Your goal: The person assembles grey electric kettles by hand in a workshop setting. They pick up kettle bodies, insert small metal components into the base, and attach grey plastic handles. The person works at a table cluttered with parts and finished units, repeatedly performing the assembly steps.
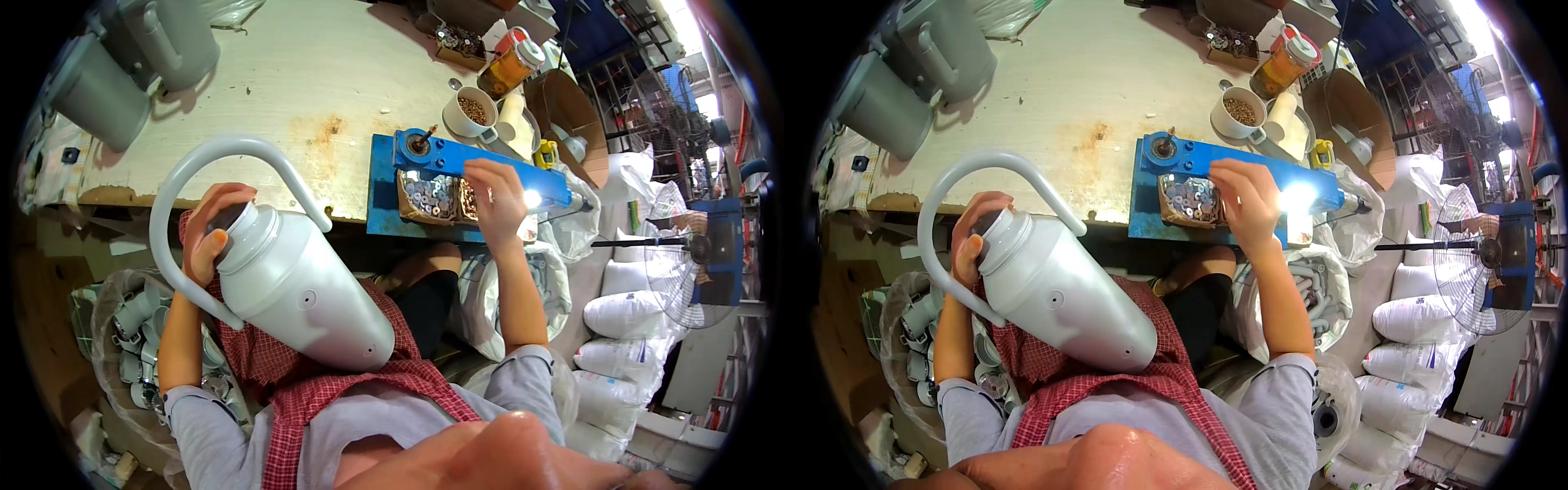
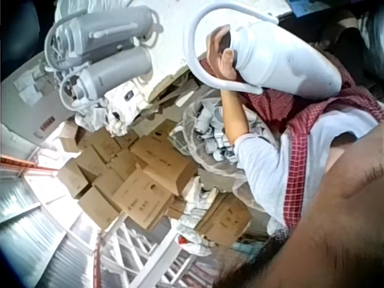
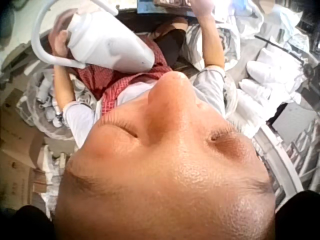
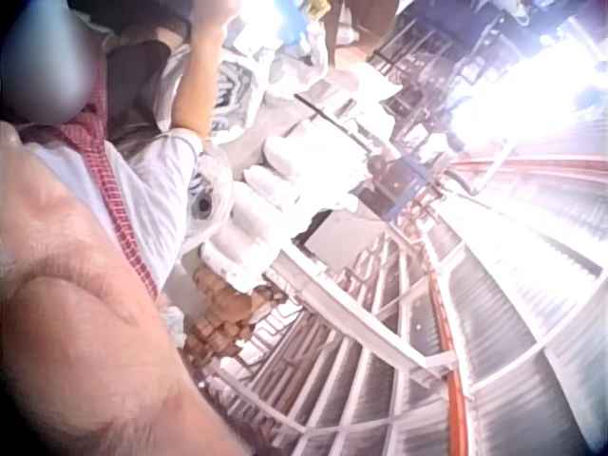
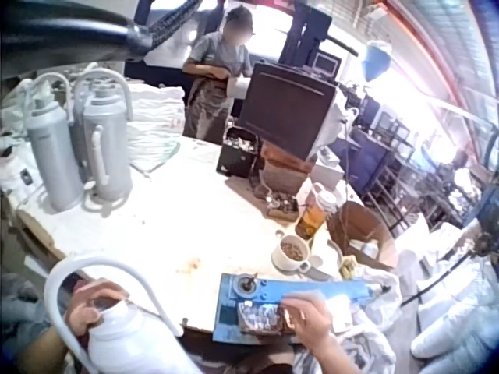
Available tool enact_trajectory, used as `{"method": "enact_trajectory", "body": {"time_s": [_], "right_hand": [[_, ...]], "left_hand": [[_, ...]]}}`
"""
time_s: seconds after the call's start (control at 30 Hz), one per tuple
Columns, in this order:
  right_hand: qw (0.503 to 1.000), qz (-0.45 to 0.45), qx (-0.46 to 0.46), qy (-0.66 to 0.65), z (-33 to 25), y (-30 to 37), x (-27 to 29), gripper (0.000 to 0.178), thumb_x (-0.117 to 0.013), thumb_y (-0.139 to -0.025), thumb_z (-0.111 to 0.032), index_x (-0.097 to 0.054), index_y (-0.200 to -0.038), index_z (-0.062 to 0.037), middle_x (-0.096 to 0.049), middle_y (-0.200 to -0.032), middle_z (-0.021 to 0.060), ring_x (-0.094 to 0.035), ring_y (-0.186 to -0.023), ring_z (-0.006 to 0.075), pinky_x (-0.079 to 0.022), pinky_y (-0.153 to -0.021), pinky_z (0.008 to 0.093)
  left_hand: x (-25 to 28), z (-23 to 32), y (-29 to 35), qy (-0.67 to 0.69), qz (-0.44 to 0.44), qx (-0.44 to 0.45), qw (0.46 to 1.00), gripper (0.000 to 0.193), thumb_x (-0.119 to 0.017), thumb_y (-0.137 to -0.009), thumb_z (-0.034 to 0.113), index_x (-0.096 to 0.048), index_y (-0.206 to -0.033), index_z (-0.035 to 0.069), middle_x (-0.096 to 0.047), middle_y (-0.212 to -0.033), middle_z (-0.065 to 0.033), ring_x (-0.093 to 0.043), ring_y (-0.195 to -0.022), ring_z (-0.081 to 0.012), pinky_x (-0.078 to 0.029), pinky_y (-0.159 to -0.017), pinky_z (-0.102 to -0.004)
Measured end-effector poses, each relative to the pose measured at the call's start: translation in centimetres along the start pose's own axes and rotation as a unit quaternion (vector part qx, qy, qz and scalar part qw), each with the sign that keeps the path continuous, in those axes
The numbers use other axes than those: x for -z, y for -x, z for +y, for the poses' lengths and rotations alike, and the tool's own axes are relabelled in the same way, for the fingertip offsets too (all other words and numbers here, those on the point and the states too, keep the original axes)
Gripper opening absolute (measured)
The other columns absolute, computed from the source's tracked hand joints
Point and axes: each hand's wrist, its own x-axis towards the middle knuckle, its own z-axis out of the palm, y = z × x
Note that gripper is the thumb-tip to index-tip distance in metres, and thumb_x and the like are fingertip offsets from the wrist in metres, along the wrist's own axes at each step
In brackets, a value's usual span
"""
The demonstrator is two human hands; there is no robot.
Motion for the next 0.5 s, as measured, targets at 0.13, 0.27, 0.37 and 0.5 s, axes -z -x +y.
{"method": "enact_trajectory", "body": {"time_s": [0.13, 0.27, 0.37, 0.5], "right_hand": [[0.994, 0.092, 0.016, -0.049, -3.7, -6.4, -1.8, 0.021, -0.071, -0.074, 0.010, -0.070, -0.093, 0.0007, -0.069, -0.095, 0.0112, -0.067, -0.082, 0.0233, -0.054, -0.070, 0.0292], [0.993, 0.076, 0.088, -0.007, -2.5, -6.9, -2.9, 0.022, -0.073, -0.074, 0.008, -0.071, -0.094, 0.0003, -0.069, -0.095, 0.0109, -0.067, -0.080, 0.0223, -0.054, -0.068, 0.0287], [0.994, 0.055, 0.091, -0.003, -2.3, -6.8, -2.9, 0.023, -0.075, -0.072, 0.006, -0.072, -0.094, -0.0008, -0.069, -0.095, 0.0100, -0.067, -0.079, 0.0223, -0.054, -0.067, 0.0291], [0.994, 0.040, 0.099, -0.007, -1.6, -6.1, -3.1, 0.024, -0.076, -0.072, 0.003, -0.072, -0.095, -0.0015, -0.069, -0.097, 0.0103, -0.067, -0.081, 0.0228, -0.054, -0.068, 0.0294]], "left_hand": [[0.1, 0.0, 0.4, -0.016, 0.016, 0.012, 1.000, 0.076, -0.052, -0.083, 0.065, -0.062, -0.115, -0.003, -0.057, -0.120, -0.0176, -0.057, -0.108, -0.0266, -0.042, -0.094, -0.0348], [1.4, 0.5, 0.4, -0.065, 0.003, -0.008, 0.998, 0.080, -0.057, -0.079, 0.068, -0.061, -0.116, -0.002, -0.060, -0.116, -0.0171, -0.060, -0.103, -0.0267, -0.045, -0.090, -0.0349], [2.6, 0.7, 0.5, -0.087, -0.008, 0.012, 0.996, 0.073, -0.062, -0.077, 0.061, -0.061, -0.113, -0.003, -0.061, -0.111, -0.0161, -0.061, -0.099, -0.0263, -0.045, -0.088, -0.0347], [3.3, -0.1, 1.9, -0.009, 0.086, 0.059, 0.995, 0.066, -0.065, -0.077, 0.054, -0.061, -0.109, -0.003, -0.059, -0.106, -0.0120, -0.058, -0.097, -0.0219, -0.044, -0.088, -0.0327]]}}
